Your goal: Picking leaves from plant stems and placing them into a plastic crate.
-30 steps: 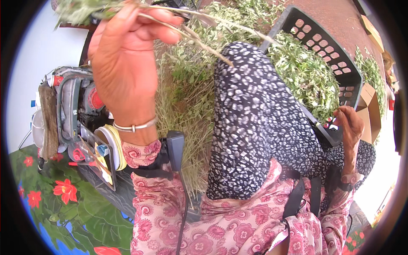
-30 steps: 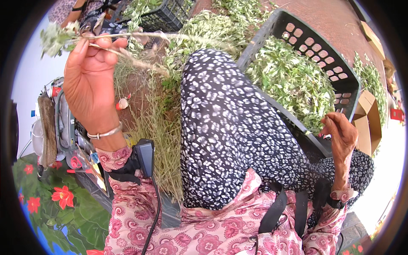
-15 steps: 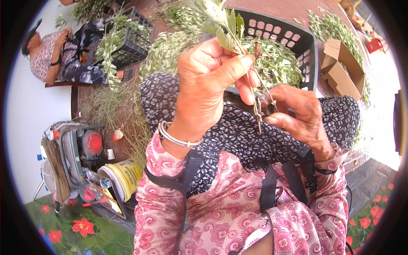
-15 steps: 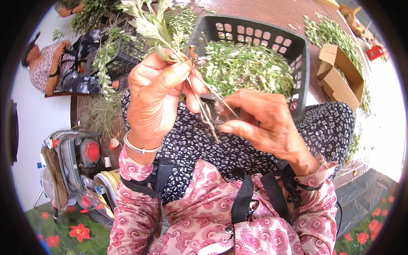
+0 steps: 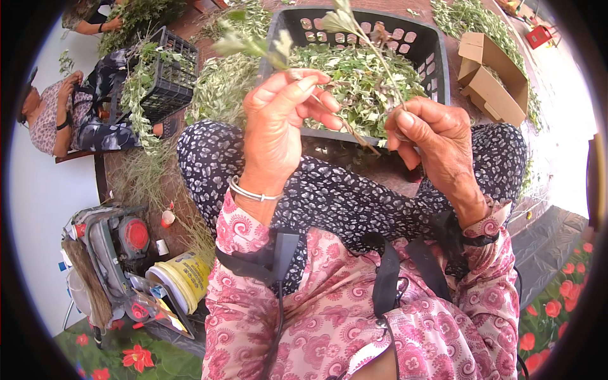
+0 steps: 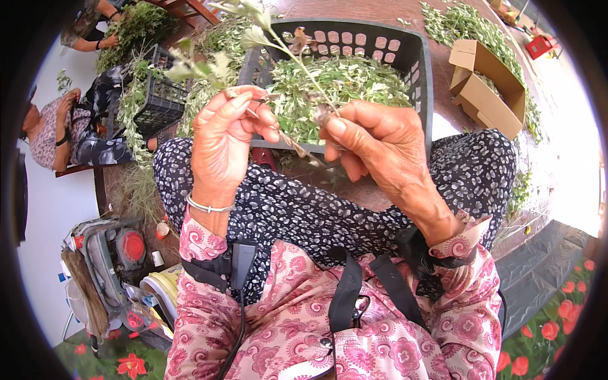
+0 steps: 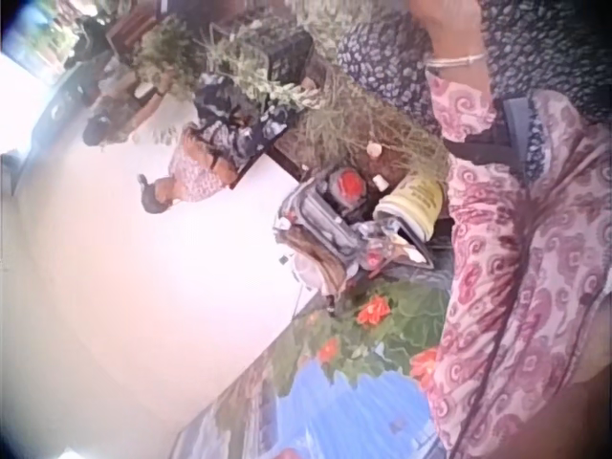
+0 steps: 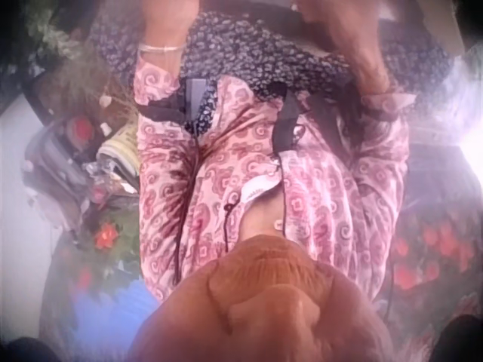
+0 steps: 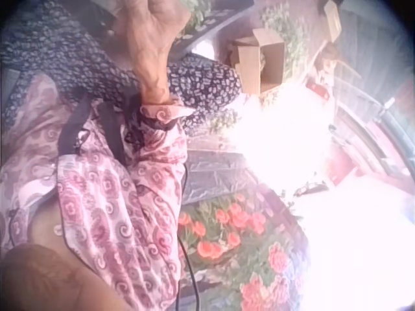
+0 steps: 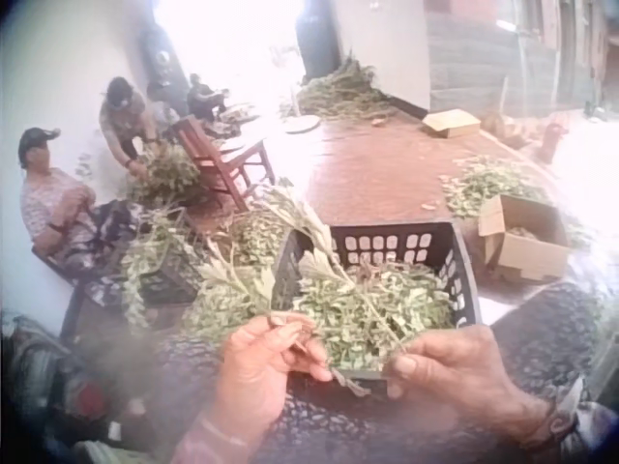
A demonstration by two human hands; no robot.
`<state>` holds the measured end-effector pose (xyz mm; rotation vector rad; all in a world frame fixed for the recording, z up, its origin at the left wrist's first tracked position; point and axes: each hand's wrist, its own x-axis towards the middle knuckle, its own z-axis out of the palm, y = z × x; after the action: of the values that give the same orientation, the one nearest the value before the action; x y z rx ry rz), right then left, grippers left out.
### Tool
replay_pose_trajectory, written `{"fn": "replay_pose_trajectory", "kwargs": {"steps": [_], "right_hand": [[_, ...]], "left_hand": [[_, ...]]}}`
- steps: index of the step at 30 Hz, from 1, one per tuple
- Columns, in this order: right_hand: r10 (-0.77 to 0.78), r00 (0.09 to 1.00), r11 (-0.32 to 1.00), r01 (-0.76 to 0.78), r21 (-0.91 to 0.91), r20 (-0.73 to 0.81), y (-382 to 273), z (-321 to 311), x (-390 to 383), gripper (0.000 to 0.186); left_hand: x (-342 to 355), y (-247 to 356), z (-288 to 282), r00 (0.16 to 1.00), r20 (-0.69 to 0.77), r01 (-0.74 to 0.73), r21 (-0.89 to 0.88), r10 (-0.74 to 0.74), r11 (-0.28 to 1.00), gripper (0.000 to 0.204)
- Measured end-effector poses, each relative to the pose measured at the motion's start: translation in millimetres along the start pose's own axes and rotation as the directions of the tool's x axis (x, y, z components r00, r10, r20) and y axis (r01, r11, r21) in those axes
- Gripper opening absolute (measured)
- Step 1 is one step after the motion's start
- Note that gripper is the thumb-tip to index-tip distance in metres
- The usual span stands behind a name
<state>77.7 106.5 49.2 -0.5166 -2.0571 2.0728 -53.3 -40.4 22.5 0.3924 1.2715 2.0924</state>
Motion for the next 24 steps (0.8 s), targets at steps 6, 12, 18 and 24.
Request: {"fn": "replay_pose_trajectory", "kwargs": {"steps": [6, 12, 18, 24], "right_hand": [[0.008, 0.998, 0.988, -0.017, 0.151, 0.064, 6, 2, 2, 0.024], [0.055, 0.992, 0.938, -0.09, 0.336, 0.114, 7, 1, 3, 0.023], [0.041, 0.991, 0.923, -0.087, 0.374, 0.128, 12, 8, 3, 0.019], [0.025, 0.998, 0.971, -0.037, 0.238, 0.054, 19, 15, 4, 0.016]], "left_hand": [[3, 2, 3, 0.996, 0.062, -0.07, 0.024, 0.069, 0.997, 0.026], [3, -1, 2, 0.996, 0.051, 0.085, -0.208, -0.076, 0.974, 0.017], [0, -2, 11, 0.987, 0.137, 0.121, -0.266, -0.087, 0.956, 0.012], [-3, -2, 26, 1.0, 0.011, 0.007, -0.004, -0.007, 1.0, 0.013]]}}
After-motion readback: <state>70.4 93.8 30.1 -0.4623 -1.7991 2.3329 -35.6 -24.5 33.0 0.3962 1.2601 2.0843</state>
